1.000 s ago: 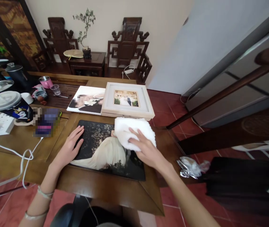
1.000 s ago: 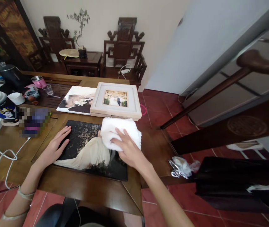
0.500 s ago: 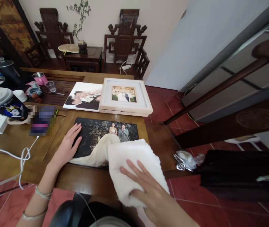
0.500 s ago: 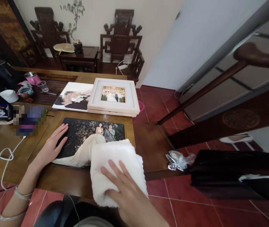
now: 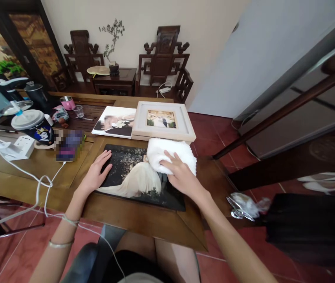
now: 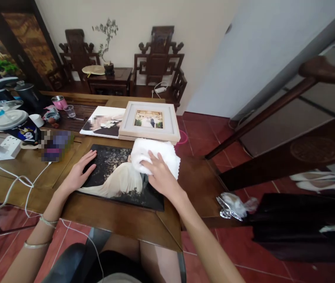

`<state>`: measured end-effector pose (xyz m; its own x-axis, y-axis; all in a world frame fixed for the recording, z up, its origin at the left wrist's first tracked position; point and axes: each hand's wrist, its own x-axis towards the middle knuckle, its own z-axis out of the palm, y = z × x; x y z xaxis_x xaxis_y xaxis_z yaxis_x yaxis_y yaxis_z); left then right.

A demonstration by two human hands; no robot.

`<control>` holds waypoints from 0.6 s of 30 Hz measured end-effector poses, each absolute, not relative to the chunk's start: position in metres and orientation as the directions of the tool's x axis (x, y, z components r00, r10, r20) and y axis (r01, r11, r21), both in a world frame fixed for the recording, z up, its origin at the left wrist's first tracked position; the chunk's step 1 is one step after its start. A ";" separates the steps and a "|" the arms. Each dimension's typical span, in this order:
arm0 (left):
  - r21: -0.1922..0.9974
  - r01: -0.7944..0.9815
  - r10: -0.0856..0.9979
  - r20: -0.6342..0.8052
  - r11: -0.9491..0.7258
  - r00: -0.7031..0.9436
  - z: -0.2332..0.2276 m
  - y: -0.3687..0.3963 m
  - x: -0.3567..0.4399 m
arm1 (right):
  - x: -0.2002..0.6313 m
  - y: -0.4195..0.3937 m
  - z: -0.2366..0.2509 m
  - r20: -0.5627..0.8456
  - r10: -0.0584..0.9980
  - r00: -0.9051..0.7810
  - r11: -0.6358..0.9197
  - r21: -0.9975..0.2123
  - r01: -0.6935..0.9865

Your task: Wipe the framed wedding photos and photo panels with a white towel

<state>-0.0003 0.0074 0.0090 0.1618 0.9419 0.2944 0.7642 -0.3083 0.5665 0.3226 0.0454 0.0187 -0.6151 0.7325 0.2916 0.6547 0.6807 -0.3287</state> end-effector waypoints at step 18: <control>0.530 0.785 0.939 0.286 -0.322 0.192 0.012 0.008 -0.002 | 0.346 -0.002 0.029 0.276 0.689 -0.670 0.717 -0.395 0.575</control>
<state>-0.0019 0.0076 0.0119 0.1919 0.9389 0.2858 0.7847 -0.3217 0.5299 0.3459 -0.0024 0.0289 -0.6698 0.6893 0.2762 0.5749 0.7168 -0.3946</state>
